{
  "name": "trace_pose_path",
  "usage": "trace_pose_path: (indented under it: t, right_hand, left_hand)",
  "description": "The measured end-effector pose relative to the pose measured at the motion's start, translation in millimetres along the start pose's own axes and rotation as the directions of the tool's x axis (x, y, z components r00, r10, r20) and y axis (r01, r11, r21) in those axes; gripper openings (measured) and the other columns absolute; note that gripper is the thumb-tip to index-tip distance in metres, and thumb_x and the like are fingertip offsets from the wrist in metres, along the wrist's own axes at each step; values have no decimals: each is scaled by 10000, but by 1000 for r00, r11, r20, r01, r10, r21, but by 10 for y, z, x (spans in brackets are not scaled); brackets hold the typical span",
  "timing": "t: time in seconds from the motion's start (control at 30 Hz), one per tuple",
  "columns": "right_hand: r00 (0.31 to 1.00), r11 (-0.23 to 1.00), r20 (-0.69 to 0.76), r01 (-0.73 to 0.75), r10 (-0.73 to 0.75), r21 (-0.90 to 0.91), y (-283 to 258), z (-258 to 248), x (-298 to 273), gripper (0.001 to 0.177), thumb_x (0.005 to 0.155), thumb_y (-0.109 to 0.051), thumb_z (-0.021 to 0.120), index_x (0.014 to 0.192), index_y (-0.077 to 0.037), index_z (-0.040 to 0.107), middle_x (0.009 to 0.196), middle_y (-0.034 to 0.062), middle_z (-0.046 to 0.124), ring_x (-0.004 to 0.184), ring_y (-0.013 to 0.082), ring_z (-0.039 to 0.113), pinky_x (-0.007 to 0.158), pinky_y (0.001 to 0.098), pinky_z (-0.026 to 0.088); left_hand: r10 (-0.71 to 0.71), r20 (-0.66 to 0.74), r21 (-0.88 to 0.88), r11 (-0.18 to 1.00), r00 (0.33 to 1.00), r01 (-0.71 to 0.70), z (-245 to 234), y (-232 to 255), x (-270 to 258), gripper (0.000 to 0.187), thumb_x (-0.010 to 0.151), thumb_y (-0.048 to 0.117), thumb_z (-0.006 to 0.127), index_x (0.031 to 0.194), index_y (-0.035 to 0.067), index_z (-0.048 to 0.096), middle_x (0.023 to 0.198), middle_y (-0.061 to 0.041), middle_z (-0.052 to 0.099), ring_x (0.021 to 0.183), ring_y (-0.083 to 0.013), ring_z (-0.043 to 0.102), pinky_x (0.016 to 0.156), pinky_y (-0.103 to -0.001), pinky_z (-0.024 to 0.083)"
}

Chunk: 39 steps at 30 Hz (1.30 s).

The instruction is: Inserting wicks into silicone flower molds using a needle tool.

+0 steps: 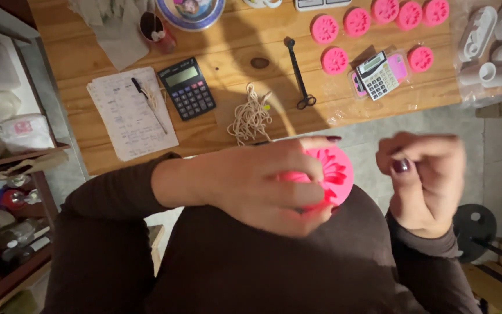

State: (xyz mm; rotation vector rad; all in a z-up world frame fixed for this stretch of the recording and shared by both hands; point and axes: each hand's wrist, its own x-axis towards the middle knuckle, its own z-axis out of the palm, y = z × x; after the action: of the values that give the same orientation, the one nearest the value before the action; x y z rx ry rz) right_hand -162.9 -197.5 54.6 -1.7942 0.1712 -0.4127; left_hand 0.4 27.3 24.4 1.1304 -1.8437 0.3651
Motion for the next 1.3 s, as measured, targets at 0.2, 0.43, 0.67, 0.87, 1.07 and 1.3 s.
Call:
trace_pose_path:
  t: [0.2,0.43,0.67,0.87,1.07,1.3]
  right_hand:
    - [851,921,513,285,-116,-265,-281,-19,550,104,903,-40,689,1006,-31,698,777,61,678,573,105,602,540,255,450]
    - [628,894,778,350,-3,-279,-439,46,774,146,847,-93,769,991,-113,774,840,2,787,491,59,637,461,209,466]
    - [602,877,794,334,83,-345,-386,81,791,150,830,-118,798,979,-116,796,775,2,789,426,76,626,410,241,459]
    - [646,907,763,333,-22,-256,-159,58,700,77,887,-43,714,964,-35,718,707,7,703,488,73,636,437,235,474]
    - [716,994,691,-33,98,-106,257,23,622,110,1052,-85,603,1137,-17,591,687,-55,549,578,33,458,541,232,355]
    - [786,924,547,-379,288,58,600,48,853,184,1055,-155,595,1177,-51,505,776,-36,521,631,28,409,559,202,310]
  left_hand:
    - [-73,-34,-157,985,997,67,-83,-52,138,179,1003,71,753,1155,37,666,1192,-74,569,1156,-264,503,1086,-522,551]
    - [-57,19,-146,987,998,59,-55,-15,126,212,998,90,738,1177,-3,673,1173,-86,563,1127,-265,497,1047,-461,552]
    - [-44,25,-114,992,999,47,41,-17,12,209,1021,85,708,1208,-2,671,1140,-80,528,1141,-264,493,1048,-447,552]
    - [-235,92,-230,940,968,250,16,-44,77,177,954,167,746,1119,105,725,1036,-37,541,1062,-252,518,946,-398,532]
    - [-402,-87,-314,879,911,358,230,-197,-219,263,984,170,901,1158,257,723,1121,7,508,1031,-177,538,881,-279,492]
    - [-487,-170,-177,870,857,460,361,-289,-447,241,915,23,879,1058,156,737,1107,-20,547,1039,-165,580,818,-272,545]
